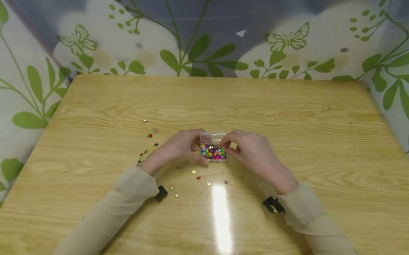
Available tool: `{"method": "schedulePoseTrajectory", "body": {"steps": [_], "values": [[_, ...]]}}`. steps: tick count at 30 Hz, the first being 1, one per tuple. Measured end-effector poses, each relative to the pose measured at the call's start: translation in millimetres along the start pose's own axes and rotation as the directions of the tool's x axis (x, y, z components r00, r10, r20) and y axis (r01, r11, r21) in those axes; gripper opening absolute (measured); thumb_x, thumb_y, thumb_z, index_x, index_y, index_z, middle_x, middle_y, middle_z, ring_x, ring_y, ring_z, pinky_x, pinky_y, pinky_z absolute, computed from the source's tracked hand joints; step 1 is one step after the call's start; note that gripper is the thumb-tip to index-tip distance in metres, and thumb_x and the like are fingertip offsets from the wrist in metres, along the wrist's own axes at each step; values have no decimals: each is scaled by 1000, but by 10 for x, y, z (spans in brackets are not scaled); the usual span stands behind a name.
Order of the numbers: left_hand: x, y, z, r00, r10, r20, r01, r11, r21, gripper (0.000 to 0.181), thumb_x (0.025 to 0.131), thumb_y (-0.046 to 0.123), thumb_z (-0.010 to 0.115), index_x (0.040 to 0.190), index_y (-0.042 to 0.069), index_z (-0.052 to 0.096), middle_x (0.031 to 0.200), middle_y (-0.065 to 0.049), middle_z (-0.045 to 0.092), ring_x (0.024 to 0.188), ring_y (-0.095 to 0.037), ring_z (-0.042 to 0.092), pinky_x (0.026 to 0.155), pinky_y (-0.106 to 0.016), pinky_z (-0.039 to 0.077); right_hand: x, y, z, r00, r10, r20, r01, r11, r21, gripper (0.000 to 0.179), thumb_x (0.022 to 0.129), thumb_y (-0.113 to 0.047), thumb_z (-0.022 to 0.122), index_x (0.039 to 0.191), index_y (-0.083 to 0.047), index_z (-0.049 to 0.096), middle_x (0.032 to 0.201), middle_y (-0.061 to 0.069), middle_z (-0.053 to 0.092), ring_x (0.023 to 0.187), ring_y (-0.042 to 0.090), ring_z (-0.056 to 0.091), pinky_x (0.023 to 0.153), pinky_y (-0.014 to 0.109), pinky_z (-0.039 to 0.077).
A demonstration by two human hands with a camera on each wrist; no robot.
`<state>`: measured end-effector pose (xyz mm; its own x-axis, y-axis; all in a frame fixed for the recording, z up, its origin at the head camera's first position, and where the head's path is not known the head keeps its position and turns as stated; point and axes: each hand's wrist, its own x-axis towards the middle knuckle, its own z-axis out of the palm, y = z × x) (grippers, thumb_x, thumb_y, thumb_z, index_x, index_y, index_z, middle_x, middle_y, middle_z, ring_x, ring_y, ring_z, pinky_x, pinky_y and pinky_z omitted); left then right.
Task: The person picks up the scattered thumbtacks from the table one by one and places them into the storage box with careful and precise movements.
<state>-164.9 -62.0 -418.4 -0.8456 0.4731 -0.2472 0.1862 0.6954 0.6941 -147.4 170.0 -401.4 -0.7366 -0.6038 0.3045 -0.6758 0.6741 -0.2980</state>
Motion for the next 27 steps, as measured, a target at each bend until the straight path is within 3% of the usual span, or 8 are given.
{"method": "schedulePoseTrajectory", "body": {"steps": [6, 13, 18, 27], "values": [[8, -7, 7, 1000, 3, -1, -3, 1000, 8, 58, 74, 28, 91, 121, 13, 62, 106, -1, 65, 87, -17, 56, 72, -28, 48, -57, 73, -107, 999, 28, -16, -28, 1000, 6, 16, 87, -6, 78, 101, -12, 76, 96, 2, 76, 72, 15, 69, 57, 32, 53], [-1, 4, -2, 1000, -17, 6, 17, 1000, 6, 57, 74, 28, 91, 120, 13, 61, 108, -2, 64, 89, -18, 56, 75, -29, 50, -228, 303, -298, 995, 103, 19, -101, 993, -62, 15, 88, -7, 78, 101, -13, 75, 97, 3, 76, 71, 15, 68, 56, 32, 51], [-2, 13, -12, 1000, -29, 6, 29, 1000, 1, 57, 74, 28, 92, 120, 13, 61, 111, -3, 64, 91, -18, 57, 76, -29, 50, -323, 399, -341, 982, 163, 92, -155, 985, -80, 14, 85, -7, 80, 98, -13, 76, 94, 2, 75, 72, 16, 67, 58, 34, 52], [1, 9, 1, 1000, -29, 5, 29, 1000, -7, 56, 74, 27, 92, 120, 14, 62, 112, -3, 65, 92, -18, 57, 78, -30, 51, -365, 435, -275, 937, 241, 253, -239, 970, -37, 8, 88, -14, 80, 94, -18, 77, 89, -5, 75, 66, 7, 58, 58, 31, 49]]}}
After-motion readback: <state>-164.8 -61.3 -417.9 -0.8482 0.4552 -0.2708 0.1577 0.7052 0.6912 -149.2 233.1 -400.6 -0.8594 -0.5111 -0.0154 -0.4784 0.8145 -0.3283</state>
